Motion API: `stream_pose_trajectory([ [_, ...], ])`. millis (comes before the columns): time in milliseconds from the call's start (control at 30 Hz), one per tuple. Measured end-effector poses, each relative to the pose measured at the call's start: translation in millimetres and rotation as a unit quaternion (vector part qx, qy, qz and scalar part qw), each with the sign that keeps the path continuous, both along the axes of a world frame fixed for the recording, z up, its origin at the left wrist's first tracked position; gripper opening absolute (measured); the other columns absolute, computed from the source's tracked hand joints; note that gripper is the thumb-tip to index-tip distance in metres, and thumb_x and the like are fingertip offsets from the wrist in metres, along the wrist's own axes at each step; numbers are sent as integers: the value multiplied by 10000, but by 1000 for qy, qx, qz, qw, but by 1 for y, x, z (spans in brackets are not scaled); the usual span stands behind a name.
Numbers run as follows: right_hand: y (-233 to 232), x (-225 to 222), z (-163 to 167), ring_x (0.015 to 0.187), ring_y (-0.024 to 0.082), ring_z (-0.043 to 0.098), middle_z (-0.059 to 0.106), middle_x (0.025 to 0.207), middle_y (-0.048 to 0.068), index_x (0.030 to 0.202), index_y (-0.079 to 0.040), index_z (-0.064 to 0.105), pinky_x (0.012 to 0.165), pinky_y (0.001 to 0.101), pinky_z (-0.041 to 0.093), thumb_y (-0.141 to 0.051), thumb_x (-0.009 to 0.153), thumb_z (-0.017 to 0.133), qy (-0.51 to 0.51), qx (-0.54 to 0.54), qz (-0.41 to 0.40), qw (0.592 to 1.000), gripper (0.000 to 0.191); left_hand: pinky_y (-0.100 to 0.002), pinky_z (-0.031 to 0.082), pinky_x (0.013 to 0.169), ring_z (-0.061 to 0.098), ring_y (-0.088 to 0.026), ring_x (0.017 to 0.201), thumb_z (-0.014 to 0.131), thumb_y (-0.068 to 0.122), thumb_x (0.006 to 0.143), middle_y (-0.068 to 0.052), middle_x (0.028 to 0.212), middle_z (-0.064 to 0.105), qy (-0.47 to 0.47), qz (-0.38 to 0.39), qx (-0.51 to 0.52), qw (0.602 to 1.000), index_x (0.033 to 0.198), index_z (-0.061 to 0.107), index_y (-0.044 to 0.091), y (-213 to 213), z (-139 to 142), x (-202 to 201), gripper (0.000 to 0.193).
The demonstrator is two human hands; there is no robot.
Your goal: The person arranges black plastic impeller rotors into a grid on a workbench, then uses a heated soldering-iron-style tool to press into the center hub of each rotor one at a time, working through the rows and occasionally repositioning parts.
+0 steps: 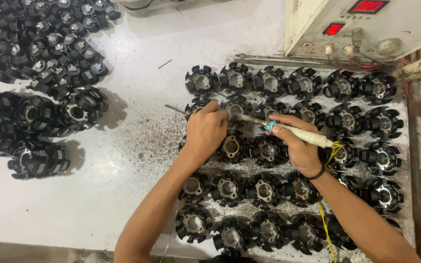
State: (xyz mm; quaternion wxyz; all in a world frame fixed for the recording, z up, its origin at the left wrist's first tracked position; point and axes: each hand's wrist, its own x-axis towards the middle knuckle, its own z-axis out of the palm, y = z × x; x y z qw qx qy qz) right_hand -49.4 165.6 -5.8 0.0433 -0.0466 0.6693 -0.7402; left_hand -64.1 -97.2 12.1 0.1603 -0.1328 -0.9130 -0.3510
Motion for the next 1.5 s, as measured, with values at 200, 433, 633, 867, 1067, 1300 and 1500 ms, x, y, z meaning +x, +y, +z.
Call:
stream_pose_trajectory([
  [200,-1,-3,2,934,228,751,752,1065,162,1217,67,707,888,336,615,-28,941,680,13,21,19,1000,292,-477,556,607,673,-380,667,691,45,852,-131,901,666,1,9,-2,1000,899,744,33,4,3,-6,72],
  [433,17,17,42,949,242,758,756,1098,182,1277,40,696,896,384,643,-37,998,663,116,-67,10,991,290,-464,576,679,697,-371,802,686,47,851,-160,1016,697,8,-72,-12,997,1001,709,6,-20,23,23,157],
  [633,0,87,21,901,216,777,777,1022,158,1214,42,709,800,324,632,-45,926,671,15,104,-1,995,303,-450,584,735,711,-346,866,690,20,841,-107,983,718,-16,-69,-14,997,978,730,53,-22,18,75,147],
  [867,0,92,8,916,198,768,774,1030,149,1213,50,707,841,295,618,-36,936,677,11,104,19,994,292,-440,558,616,697,-318,715,708,1,805,-98,980,703,-26,14,-11,1000,986,778,86,-12,15,97,212],
  [1067,-6,96,12,928,184,751,766,1021,143,1232,58,698,867,278,603,-25,970,651,21,79,26,996,279,-453,572,637,699,-339,733,718,51,809,-94,967,705,-22,-1,-7,1000,941,761,80,-12,12,91,142],
  [1300,-7,95,16,885,201,763,761,1020,159,1224,67,693,808,300,625,-39,969,650,16,83,33,996,279,-477,569,656,686,-373,720,714,49,817,-149,938,668,-82,-43,-46,995,899,741,42,-15,16,82,87],
  [1500,-14,104,19,878,216,757,752,1027,166,1229,79,681,804,314,627,-49,972,648,-3,67,7,998,289,-468,568,660,687,-375,713,696,27,785,-154,938,676,-89,-68,7,994,932,775,49,-22,25,83,168],
])
